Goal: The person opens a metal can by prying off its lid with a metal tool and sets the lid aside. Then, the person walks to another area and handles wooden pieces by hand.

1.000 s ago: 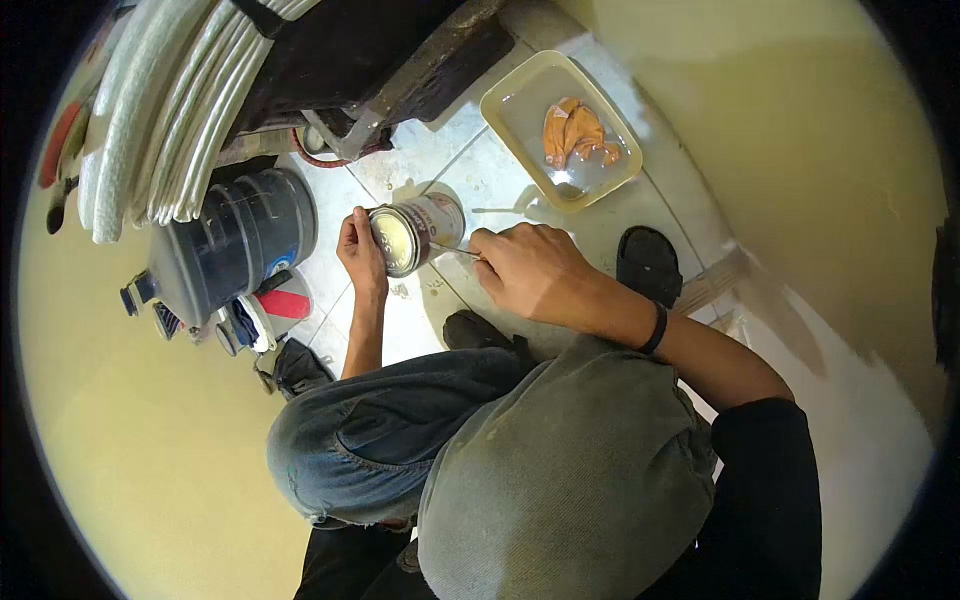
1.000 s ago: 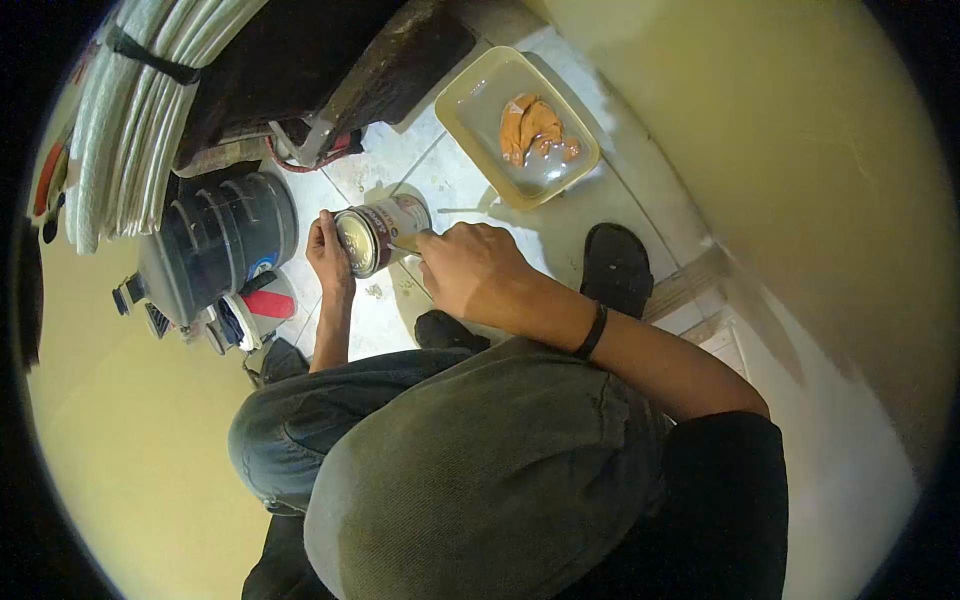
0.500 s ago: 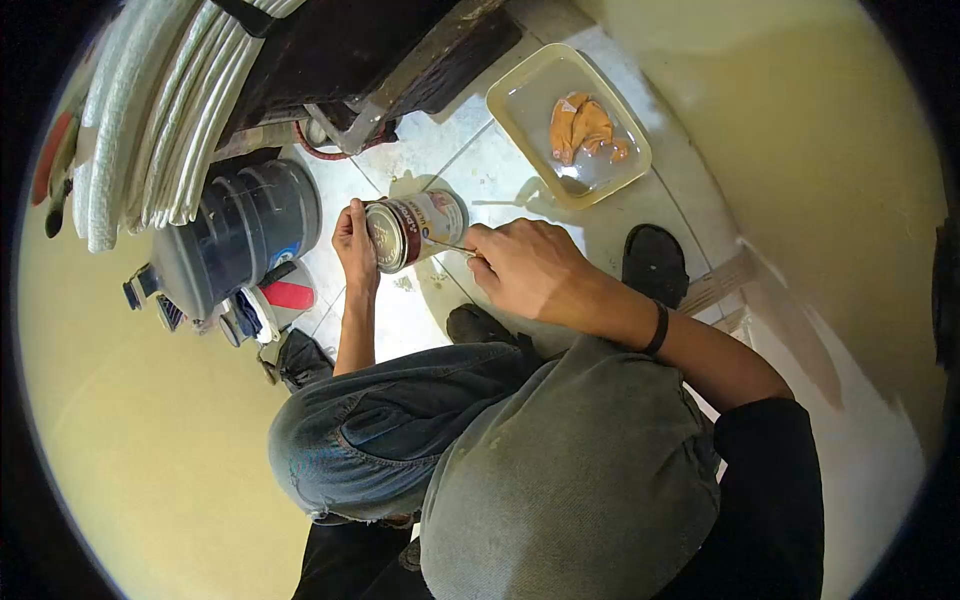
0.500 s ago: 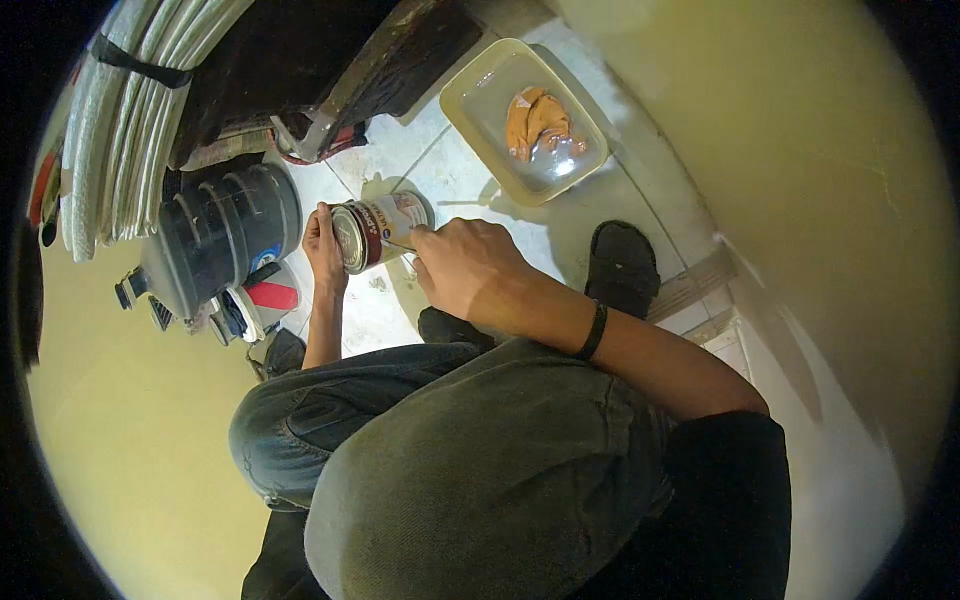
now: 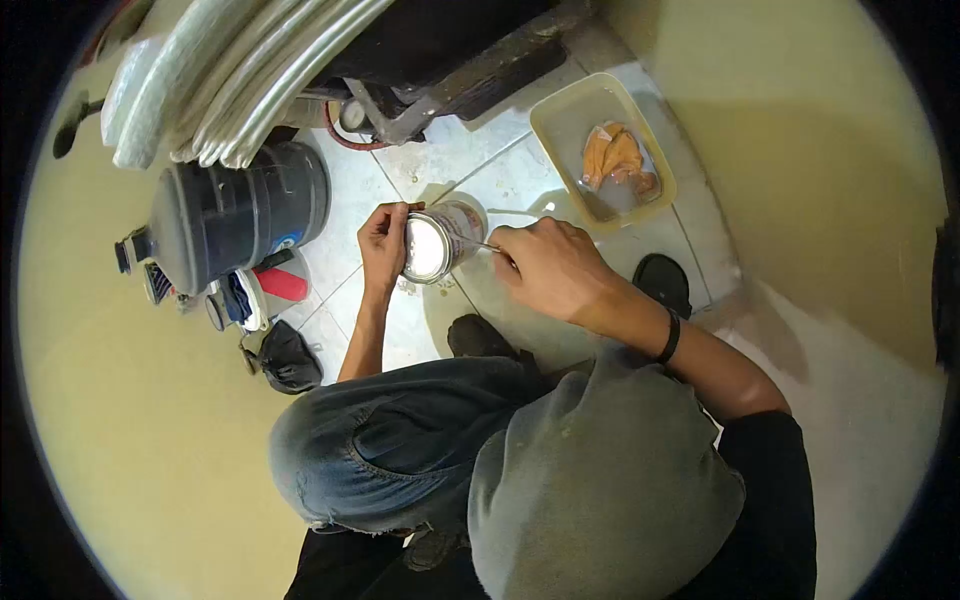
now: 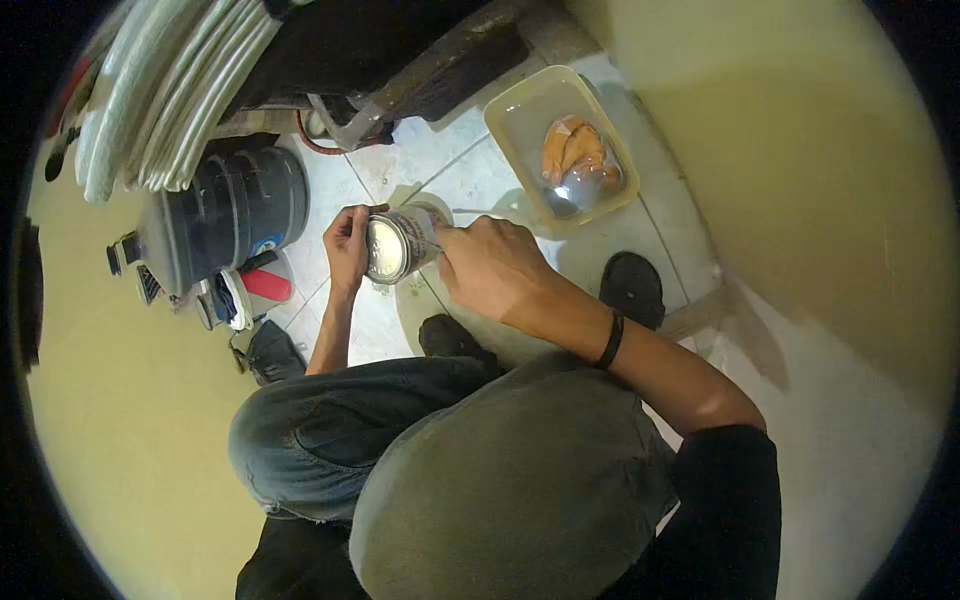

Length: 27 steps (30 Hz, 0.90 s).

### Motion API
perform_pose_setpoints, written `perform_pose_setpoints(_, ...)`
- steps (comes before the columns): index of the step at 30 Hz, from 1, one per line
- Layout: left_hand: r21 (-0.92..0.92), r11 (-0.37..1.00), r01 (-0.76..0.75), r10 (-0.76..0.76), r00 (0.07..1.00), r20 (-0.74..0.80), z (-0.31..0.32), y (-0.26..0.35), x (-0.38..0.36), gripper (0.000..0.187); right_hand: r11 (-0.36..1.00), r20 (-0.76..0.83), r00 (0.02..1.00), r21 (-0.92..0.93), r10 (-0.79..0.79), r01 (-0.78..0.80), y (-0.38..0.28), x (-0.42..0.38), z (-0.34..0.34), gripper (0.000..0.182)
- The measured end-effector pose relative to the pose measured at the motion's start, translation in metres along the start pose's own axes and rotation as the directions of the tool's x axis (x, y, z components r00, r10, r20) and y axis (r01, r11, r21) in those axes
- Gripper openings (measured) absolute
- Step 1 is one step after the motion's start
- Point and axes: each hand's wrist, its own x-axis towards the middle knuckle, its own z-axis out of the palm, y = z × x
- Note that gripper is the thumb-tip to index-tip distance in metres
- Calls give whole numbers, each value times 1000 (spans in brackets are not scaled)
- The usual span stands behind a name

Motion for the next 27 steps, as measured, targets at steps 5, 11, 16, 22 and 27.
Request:
perform_pose_setpoints(5, 40, 999, -7, 4, 996, 87, 2, 10, 9, 25, 999, 4, 1000, -16, -30, 30, 0, 3, -2, 21)
perform_pose_setpoints(11, 47, 992, -114, 102, 971, 215, 6, 9, 23, 25, 991, -113, 985, 30, -127, 131, -1, -3, -8, 18)
perform_pose_setpoints(16, 16, 995, -100, 92, 961, 259, 4, 2, 29, 22, 1000, 12, 1000, -4, 16, -16, -10, 0, -18, 19)
perform_pose_setpoints(22, -23, 992, -124, 125, 987, 99, 12, 5, 21, 26, 998, 58, 998, 43, 34, -36, -18, 9, -18, 17)
perform_pose_setpoints(27, -17, 1000, 14, -15, 999, -46, 9, 20, 0, 34, 999, 52, 999, -52, -10, 12, -18, 6, -22, 20)
